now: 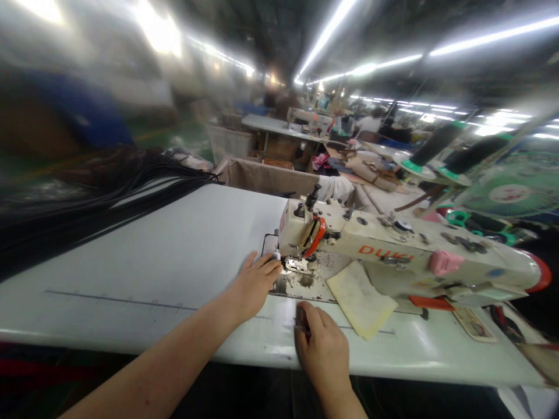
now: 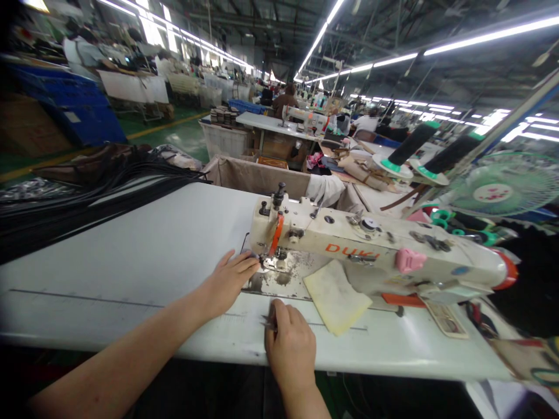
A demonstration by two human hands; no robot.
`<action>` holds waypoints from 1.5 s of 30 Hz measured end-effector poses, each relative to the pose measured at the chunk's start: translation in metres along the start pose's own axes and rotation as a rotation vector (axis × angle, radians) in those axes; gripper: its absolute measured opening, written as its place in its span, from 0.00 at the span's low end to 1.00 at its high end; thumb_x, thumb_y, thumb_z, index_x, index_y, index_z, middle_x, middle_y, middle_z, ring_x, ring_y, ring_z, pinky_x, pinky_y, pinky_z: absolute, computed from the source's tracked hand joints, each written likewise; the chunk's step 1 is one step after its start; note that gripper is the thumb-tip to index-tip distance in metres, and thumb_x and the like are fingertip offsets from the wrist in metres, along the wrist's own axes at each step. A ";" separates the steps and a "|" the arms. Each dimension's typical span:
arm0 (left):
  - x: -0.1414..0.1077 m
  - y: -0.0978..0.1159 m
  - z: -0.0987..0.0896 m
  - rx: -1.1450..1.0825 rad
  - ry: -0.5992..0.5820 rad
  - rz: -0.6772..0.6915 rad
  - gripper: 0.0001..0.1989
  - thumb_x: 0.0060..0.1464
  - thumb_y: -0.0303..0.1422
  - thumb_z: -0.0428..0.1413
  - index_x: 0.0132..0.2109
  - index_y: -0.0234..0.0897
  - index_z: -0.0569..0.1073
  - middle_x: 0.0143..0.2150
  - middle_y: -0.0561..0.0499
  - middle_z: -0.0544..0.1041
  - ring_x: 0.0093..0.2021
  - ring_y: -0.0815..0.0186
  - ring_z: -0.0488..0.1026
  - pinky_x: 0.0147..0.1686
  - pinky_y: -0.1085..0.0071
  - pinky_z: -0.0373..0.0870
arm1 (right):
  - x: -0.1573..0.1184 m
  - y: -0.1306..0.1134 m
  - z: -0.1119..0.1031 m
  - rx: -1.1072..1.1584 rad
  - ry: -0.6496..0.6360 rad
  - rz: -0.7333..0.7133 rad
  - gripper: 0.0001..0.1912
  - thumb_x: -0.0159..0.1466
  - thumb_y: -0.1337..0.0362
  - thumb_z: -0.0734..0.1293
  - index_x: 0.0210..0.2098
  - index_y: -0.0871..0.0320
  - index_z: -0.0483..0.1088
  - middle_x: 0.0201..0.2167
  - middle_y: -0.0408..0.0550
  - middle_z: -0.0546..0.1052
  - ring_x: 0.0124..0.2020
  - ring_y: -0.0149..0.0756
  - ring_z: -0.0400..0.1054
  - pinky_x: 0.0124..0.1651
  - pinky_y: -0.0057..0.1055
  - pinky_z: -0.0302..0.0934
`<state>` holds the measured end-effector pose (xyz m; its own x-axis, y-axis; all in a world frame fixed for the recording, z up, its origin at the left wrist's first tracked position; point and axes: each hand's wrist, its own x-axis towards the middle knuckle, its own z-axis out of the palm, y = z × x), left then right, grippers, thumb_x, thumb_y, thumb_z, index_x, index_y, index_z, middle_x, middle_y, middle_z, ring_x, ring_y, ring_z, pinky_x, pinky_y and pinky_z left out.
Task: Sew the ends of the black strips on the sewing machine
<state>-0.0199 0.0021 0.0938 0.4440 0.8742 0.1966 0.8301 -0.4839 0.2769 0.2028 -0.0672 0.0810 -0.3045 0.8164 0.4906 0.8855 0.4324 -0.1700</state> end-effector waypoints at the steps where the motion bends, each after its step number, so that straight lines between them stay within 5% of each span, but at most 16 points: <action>1: 0.000 -0.001 -0.001 -0.009 -0.006 0.007 0.33 0.57 0.16 0.46 0.66 0.42 0.66 0.69 0.47 0.69 0.73 0.57 0.56 0.73 0.46 0.44 | 0.000 0.000 0.000 0.000 -0.007 0.004 0.20 0.60 0.75 0.63 0.50 0.56 0.68 0.34 0.46 0.77 0.35 0.41 0.71 0.38 0.34 0.61; 5: 0.009 -0.014 -0.003 -0.115 -0.010 0.024 0.31 0.54 0.17 0.49 0.63 0.43 0.71 0.67 0.46 0.72 0.72 0.55 0.60 0.72 0.44 0.49 | -0.003 0.002 0.001 0.005 -0.055 0.023 0.21 0.60 0.74 0.63 0.51 0.55 0.68 0.35 0.46 0.77 0.36 0.41 0.71 0.39 0.34 0.61; 10: 0.048 -0.039 0.001 -0.280 0.058 0.032 0.19 0.62 0.23 0.47 0.53 0.39 0.79 0.58 0.45 0.78 0.58 0.58 0.74 0.64 0.59 0.69 | -0.005 0.002 0.002 0.023 -0.060 0.036 0.20 0.61 0.74 0.64 0.52 0.55 0.68 0.35 0.46 0.77 0.37 0.41 0.70 0.40 0.34 0.61; 18: 0.096 -0.060 0.000 -0.257 0.014 0.176 0.15 0.67 0.34 0.51 0.56 0.41 0.77 0.63 0.48 0.75 0.65 0.57 0.67 0.69 0.59 0.62 | -0.004 -0.002 0.003 0.025 -0.028 0.069 0.20 0.59 0.75 0.62 0.50 0.56 0.70 0.34 0.46 0.75 0.36 0.40 0.68 0.39 0.33 0.59; 27: 0.064 -0.056 -0.012 -0.144 -0.054 -0.028 0.07 0.61 0.33 0.58 0.43 0.38 0.79 0.43 0.46 0.79 0.48 0.55 0.74 0.53 0.59 0.71 | -0.003 -0.004 0.003 0.024 0.001 0.068 0.17 0.60 0.75 0.62 0.47 0.56 0.70 0.32 0.45 0.74 0.35 0.40 0.67 0.38 0.33 0.57; 37: 0.067 -0.044 -0.013 -0.193 -0.047 -0.159 0.03 0.56 0.27 0.62 0.38 0.36 0.80 0.38 0.49 0.81 0.42 0.59 0.77 0.47 0.64 0.73 | -0.002 -0.006 -0.002 0.031 -0.056 0.080 0.17 0.60 0.76 0.62 0.47 0.56 0.70 0.33 0.45 0.74 0.35 0.40 0.66 0.39 0.34 0.56; 45: 0.037 -0.018 -0.020 -0.223 -0.012 -0.167 0.09 0.61 0.26 0.56 0.41 0.38 0.82 0.44 0.47 0.79 0.46 0.60 0.78 0.51 0.65 0.75 | 0.000 -0.006 -0.001 0.028 -0.023 0.067 0.16 0.61 0.75 0.62 0.46 0.57 0.70 0.32 0.45 0.74 0.34 0.40 0.66 0.38 0.34 0.56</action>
<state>-0.0248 0.0425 0.1147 0.3123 0.9423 0.1205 0.7977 -0.3290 0.5054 0.1976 -0.0702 0.0825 -0.2534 0.8522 0.4578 0.8941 0.3869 -0.2254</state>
